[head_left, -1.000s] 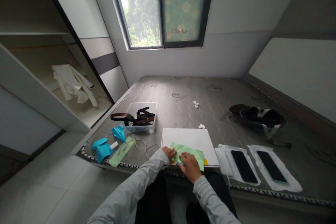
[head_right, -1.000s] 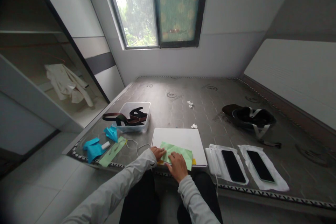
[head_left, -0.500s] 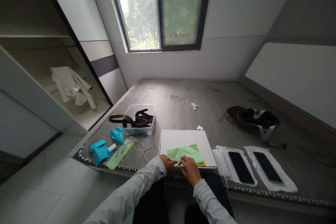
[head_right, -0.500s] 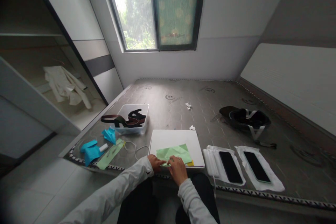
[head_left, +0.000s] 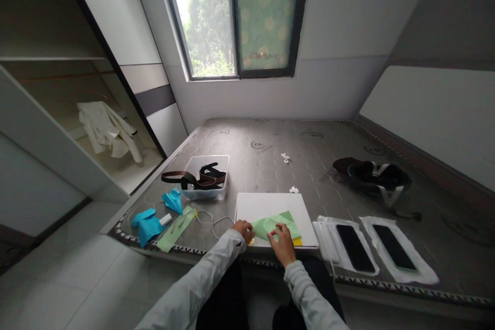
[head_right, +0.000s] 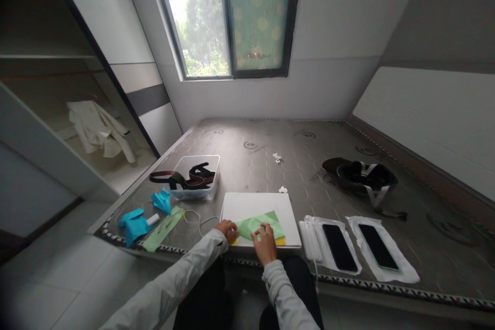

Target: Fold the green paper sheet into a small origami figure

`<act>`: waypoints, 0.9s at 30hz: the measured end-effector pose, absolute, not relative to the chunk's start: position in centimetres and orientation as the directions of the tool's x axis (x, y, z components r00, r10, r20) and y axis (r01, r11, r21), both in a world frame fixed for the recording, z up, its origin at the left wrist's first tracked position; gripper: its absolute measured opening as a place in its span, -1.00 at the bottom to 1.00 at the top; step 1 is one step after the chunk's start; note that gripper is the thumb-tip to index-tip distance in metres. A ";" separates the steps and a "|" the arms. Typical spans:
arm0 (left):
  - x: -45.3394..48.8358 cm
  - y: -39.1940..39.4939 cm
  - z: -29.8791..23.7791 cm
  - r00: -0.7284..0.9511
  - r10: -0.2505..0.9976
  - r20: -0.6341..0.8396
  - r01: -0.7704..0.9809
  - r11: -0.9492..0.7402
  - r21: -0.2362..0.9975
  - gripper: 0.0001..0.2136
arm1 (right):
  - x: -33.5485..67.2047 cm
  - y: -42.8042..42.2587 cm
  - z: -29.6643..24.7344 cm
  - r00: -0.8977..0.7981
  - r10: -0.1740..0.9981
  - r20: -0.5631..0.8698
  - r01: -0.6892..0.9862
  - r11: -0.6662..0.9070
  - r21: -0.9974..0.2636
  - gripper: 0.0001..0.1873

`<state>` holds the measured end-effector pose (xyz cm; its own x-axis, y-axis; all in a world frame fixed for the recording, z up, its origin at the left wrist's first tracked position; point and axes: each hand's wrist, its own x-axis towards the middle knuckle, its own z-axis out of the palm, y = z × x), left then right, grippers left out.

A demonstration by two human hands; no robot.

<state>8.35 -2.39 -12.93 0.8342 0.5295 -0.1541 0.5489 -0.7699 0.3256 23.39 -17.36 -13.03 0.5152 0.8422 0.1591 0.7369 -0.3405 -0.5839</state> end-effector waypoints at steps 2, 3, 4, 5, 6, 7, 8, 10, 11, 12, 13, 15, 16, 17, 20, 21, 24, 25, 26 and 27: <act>9.0 -2.4 -13.0 0.797 0.588 -0.137 0.597 -0.736 0.320 -0.86 | 23.6 -17.0 -13.6 0.549 0.814 0.190 0.736 -0.363 -0.572 -0.82; 9.3 -2.5 -13.1 0.784 0.608 -0.124 0.611 -0.724 0.320 -0.84 | 23.7 -16.8 -13.8 0.556 0.806 0.204 0.739 -0.366 -0.566 -0.82; 9.6 -2.5 -13.1 0.775 0.623 -0.110 0.621 -0.716 0.319 -0.81 | 23.8 -16.6 -13.9 0.558 0.801 0.217 0.743 -0.366 -0.560 -0.81; 9.8 -2.6 -13.1 0.768 0.632 -0.097 0.626 -0.712 0.317 -0.77 | 23.9 -16.5 -14.0 0.555 0.800 0.228 0.750 -0.363 -0.553 -0.80; 9.9 -2.6 -13.1 0.766 0.637 -0.087 0.628 -0.712 0.313 -0.73 | 23.9 -16.4 -14.1 0.549 0.802 0.236 0.758 -0.359 -0.545 -0.79; 10.0 -2.7 -13.1 0.768 0.636 -0.080 0.626 -0.717 0.306 -0.71 | 24.0 -16.4 -14.1 0.540 0.806 0.241 0.766 -0.353 -0.537 -0.79; 10.1 -2.8 -13.1 0.773 0.629 -0.077 0.620 -0.726 0.297 -0.71 | 24.0 -16.5 -14.0 0.528 0.813 0.244 0.776 -0.346 -0.528 -0.79; 10.3 -3.1 -13.2 0.800 0.595 -0.082 0.592 -0.758 0.275 -0.74 | 23.9 -16.7 -13.8 0.501 0.831 0.242 0.795 -0.331 -0.509 -0.78; 10.3 -3.3 -13.3 0.819 0.567 -0.087 0.568 -0.779 0.265 -0.75 | 23.9 -17.0 -13.6 0.486 0.841 0.239 0.804 -0.323 -0.498 -0.76; 10.3 -3.4 -13.4 0.838 0.537 -0.093 0.542 -0.800 0.256 -0.74 | 23.8 -17.2 -13.4 0.468 0.852 0.233 0.815 -0.314 -0.488 -0.73; 10.3 -3.6 -13.4 0.856 0.508 -0.099 0.515 -0.820 0.248 -0.73 | 23.7 -17.5 -13.3 0.447 0.865 0.227 0.826 -0.302 -0.476 -0.70; 10.2 -3.8 -13.5 0.883 0.456 -0.112 0.469 -0.853 0.228 -0.70 | 23.4 -18.0 -13.0 0.400 0.893 0.206 0.848 -0.276 -0.452 -0.68; 10.2 -3.9 -13.5 0.892 0.437 -0.119 0.452 -0.865 0.216 -0.69 | 23.2 -18.2 -12.9 0.378 0.906 0.192 0.859 -0.265 -0.439 -0.68; 10.2 -3.9 -13.4 0.899 0.420 -0.127 0.438 -0.876 0.203 -0.68 | 23.0 -18.3 -12.9 0.361 0.916 0.176 0.867 -0.260 -0.426 -0.67; 10.6 -3.5 -13.0 0.915 0.371 -0.157 0.394 -0.904 0.165 -0.69 | 22.5 -18.4 -12.6 0.344 0.930 0.132 0.881 -0.271 -0.388 -0.60; 10.8 -3.3 -12.8 0.920 0.355 -0.167 0.380 -0.912 0.153 -0.70 | 22.4 -18.3 -12.5 0.343 0.932 0.121 0.884 -0.277 -0.376 -0.58; 11.5 -2.8 -12.1 0.930 0.318 -0.187 0.342 -0.932 0.117 -0.76 | 22.3 -18.2 -11.9 0.332 0.939 0.095 0.896 -0.282 -0.343 -0.56; 11.6 -2.7 -11.9 0.932 0.309 -0.189 0.332 -0.937 0.105 -0.78 | 22.3 -18.1 -11.7 0.328 0.941 0.087 0.899 -0.282 -0.334 -0.56; 11.7 -2.6 -11.7 0.935 0.302 -0.188 0.323 -0.942 0.095 -0.78 | 22.3 -18.2 -11.6 0.325 0.942 0.080 0.902 -0.284 -0.325 -0.56; 11.7 -2.6 -11.5 0.938 0.295 -0.184 0.314 -0.945 0.086 -0.78 | 22.4 -18.2 -11.4 0.324 0.943 0.072 0.904 -0.286 -0.317 -0.56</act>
